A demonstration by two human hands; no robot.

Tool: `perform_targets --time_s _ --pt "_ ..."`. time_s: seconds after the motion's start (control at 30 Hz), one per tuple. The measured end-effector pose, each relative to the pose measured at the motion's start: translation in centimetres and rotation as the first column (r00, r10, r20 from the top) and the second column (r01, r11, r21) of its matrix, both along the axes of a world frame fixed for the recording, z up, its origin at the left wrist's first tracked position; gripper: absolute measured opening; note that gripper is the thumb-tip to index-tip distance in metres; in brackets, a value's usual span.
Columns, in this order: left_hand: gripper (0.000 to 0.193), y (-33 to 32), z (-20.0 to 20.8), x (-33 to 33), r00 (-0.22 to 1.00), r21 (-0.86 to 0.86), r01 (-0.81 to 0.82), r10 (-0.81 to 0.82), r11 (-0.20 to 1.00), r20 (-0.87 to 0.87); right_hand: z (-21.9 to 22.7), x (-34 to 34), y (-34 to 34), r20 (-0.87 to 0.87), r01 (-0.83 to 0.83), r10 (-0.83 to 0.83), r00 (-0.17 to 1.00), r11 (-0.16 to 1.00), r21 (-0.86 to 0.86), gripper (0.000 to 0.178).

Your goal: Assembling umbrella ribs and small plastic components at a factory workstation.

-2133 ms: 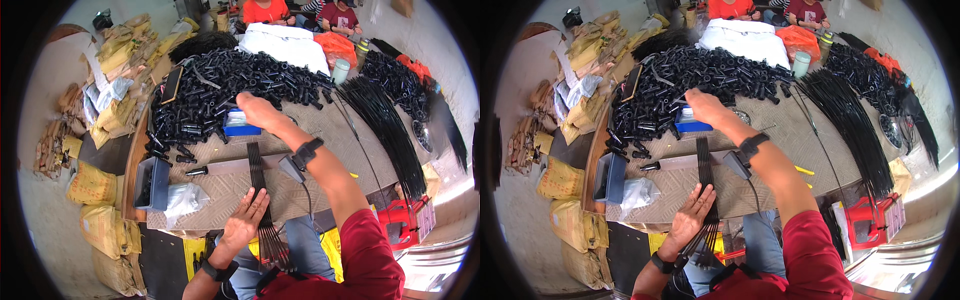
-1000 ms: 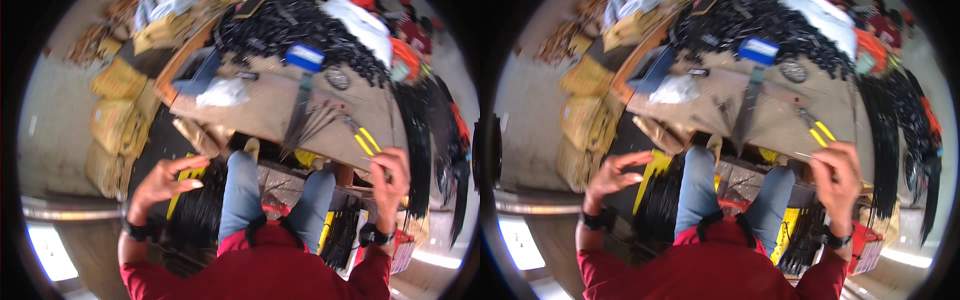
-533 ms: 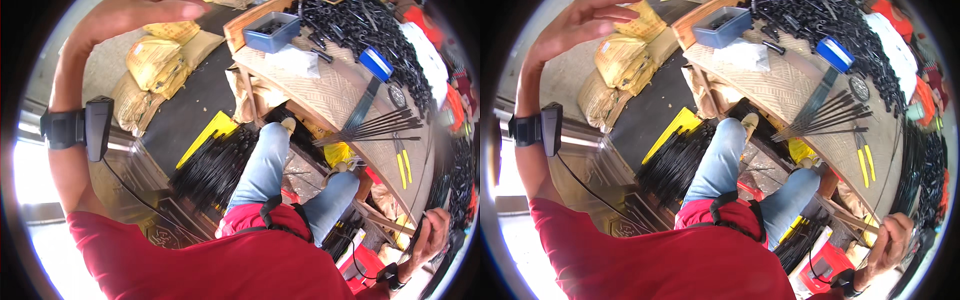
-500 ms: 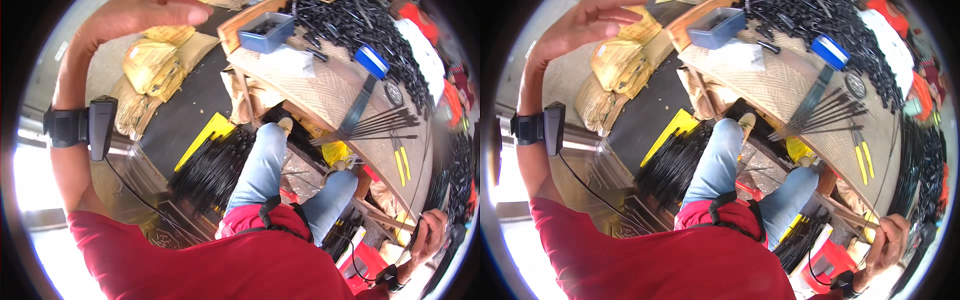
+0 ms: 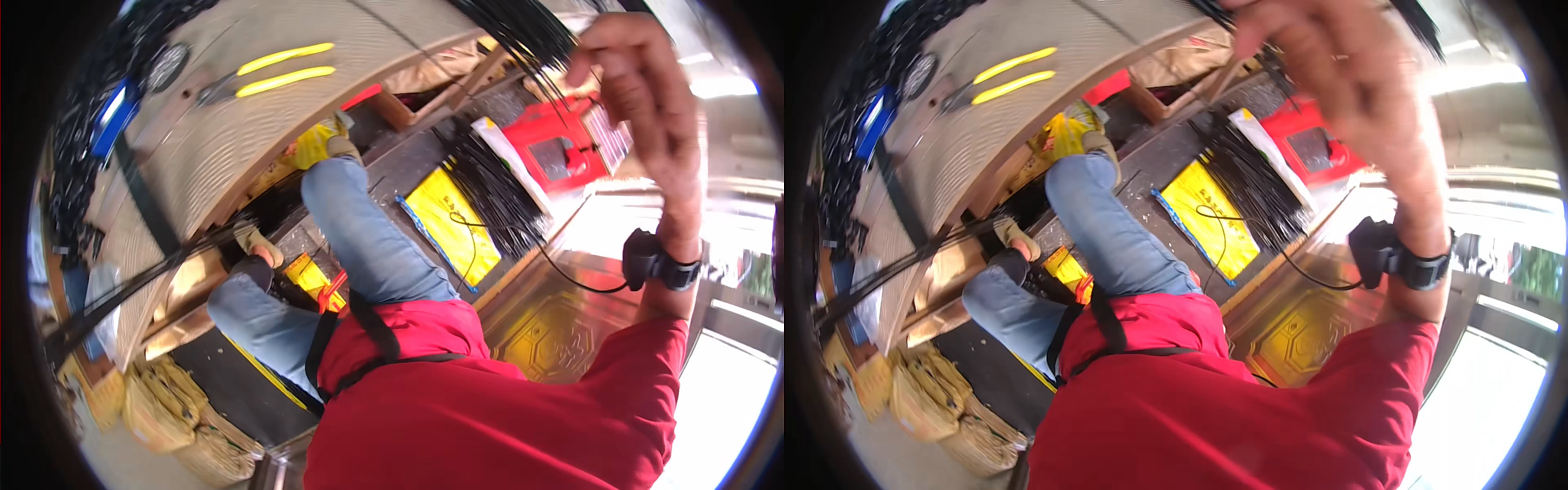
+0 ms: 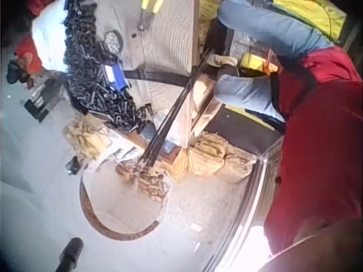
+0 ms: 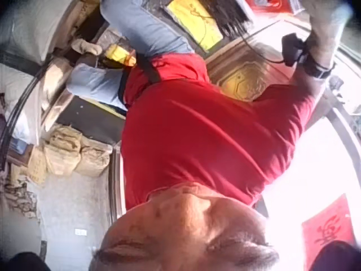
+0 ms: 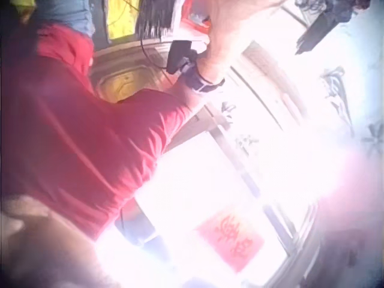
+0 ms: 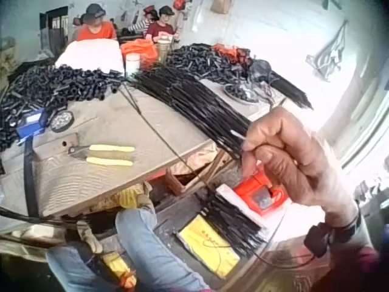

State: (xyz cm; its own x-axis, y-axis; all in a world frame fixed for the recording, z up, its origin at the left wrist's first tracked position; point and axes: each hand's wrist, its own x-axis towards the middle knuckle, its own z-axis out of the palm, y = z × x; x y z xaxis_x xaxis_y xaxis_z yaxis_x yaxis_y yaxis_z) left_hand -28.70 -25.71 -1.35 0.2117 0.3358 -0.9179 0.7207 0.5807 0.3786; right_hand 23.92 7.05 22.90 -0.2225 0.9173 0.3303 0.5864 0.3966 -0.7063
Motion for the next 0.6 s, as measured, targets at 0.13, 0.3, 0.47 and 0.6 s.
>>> perform_targets --time_s 0.13,0.3,0.47,0.6 --pt "0.024 1.9 -1.5 0.0 0.988 -0.036 0.146 -0.147 0.989 -0.044 -5.5 3.1 -3.2 0.371 -0.147 0.307 0.876 0.904 -0.401 0.026" --pt "0.024 2.9 -2.4 -0.2 0.962 -0.079 0.253 -0.260 0.964 -0.088 -14.2 4.4 -8.1 0.266 -0.283 0.599 0.756 0.664 -0.692 0.017" --pt "0.024 2.0 -2.6 0.2 0.945 -0.107 0.280 -0.294 0.954 -0.147 -18.1 6.1 -11.7 0.204 -0.310 0.586 0.784 0.655 -0.689 0.023" --pt "0.025 -0.3 -2.5 0.3 0.944 -0.115 0.247 -0.265 0.962 -0.198 -16.9 5.8 -10.2 0.316 -0.227 0.630 0.709 0.629 -0.744 0.019"
